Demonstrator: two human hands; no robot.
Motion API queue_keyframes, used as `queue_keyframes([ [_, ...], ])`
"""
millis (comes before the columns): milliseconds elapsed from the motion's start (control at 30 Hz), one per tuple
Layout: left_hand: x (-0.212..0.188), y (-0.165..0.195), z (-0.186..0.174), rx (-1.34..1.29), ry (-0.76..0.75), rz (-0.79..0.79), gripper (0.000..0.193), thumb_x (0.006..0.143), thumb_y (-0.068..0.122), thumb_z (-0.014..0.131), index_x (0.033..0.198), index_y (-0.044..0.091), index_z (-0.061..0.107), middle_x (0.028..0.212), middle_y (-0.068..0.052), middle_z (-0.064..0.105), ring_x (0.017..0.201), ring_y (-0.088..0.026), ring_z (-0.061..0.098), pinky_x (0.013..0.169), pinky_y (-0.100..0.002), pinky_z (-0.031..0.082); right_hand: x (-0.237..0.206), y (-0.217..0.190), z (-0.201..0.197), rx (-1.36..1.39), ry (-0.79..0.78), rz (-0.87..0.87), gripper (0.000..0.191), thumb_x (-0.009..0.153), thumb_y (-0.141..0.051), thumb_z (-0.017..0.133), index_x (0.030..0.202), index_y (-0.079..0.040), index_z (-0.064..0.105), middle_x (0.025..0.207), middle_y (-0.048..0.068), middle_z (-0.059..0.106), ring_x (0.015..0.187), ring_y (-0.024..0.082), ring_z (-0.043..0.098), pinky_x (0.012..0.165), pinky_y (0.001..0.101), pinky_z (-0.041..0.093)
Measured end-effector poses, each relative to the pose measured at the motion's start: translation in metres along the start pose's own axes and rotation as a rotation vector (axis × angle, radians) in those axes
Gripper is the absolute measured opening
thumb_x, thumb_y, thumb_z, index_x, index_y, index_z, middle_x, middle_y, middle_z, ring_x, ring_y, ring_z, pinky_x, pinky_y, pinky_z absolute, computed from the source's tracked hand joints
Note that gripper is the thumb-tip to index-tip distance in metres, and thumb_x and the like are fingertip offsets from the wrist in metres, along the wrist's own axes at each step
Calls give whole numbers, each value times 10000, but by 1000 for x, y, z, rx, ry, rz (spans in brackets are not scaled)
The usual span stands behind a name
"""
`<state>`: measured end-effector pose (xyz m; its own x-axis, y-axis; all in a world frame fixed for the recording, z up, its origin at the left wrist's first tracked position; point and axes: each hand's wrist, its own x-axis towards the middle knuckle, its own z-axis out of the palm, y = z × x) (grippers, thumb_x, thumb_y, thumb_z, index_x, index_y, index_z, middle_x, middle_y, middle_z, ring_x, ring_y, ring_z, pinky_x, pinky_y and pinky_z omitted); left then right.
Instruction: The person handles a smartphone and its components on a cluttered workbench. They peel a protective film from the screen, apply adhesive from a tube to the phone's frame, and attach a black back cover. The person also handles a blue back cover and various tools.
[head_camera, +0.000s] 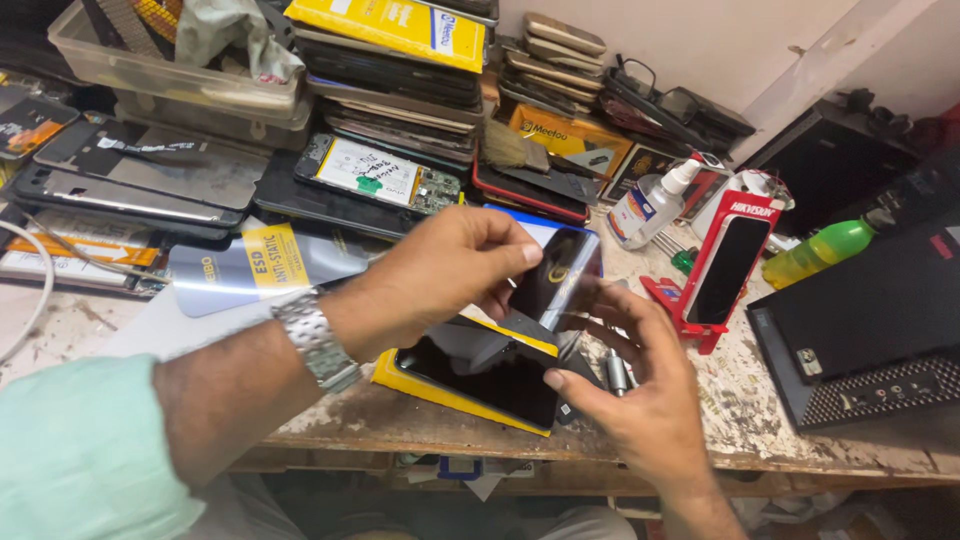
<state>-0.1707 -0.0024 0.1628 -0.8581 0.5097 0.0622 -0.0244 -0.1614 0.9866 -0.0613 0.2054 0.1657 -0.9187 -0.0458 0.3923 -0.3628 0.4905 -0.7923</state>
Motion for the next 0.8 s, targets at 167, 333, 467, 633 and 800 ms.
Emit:
queue_keyframes([
  [167, 20, -9, 3, 307, 135, -55, 219, 942, 235, 650, 898, 25, 698, 686, -38, 693, 533, -116, 670, 507, -287, 561, -6, 14, -6, 545, 194, -119, 768, 784, 89, 755, 1468, -3, 417, 1499, 124, 525, 1398, 219, 536, 1195, 412, 449],
  [333, 63, -17, -5, 563, 223, -62, 231, 962, 235, 573, 884, 62, 704, 615, -73, 707, 523, -157, 702, 579, -346, 569, 3, 19, -33, 586, 338, -249, 566, 1022, 45, 726, 1508, 2, 439, 1399, 155, 557, 1327, 274, 568, 1214, 445, 506],
  [467, 101, -29, -9, 733, 360, -5, 194, 920, 218, 588, 897, 84, 726, 649, -108, 733, 553, -198, 721, 662, -380, 586, 4, 12, -48, 611, 440, -246, 532, 1035, -49, 674, 1521, -26, 458, 1380, 147, 594, 1272, 321, 640, 1105, 456, 586],
  [633, 102, -30, -15, 605, 320, -52, 311, 1011, 294, 536, 1081, 31, 686, 725, -123, 749, 614, -217, 750, 636, -377, 612, 1, 13, -55, 350, 271, -32, 646, 939, -15, 695, 1542, 4, 464, 1415, 125, 591, 1325, 292, 597, 1137, 444, 549],
  [800, 42, -8, -34, 654, 235, 57, 494, 1014, 261, 568, 1449, 44, 479, 1171, -82, 726, 768, -218, 794, 656, -372, 626, -4, 21, -59, 51, -17, 184, 852, 722, 20, 773, 1516, 23, 462, 1486, 158, 563, 1324, 254, 577, 1074, 392, 506],
])
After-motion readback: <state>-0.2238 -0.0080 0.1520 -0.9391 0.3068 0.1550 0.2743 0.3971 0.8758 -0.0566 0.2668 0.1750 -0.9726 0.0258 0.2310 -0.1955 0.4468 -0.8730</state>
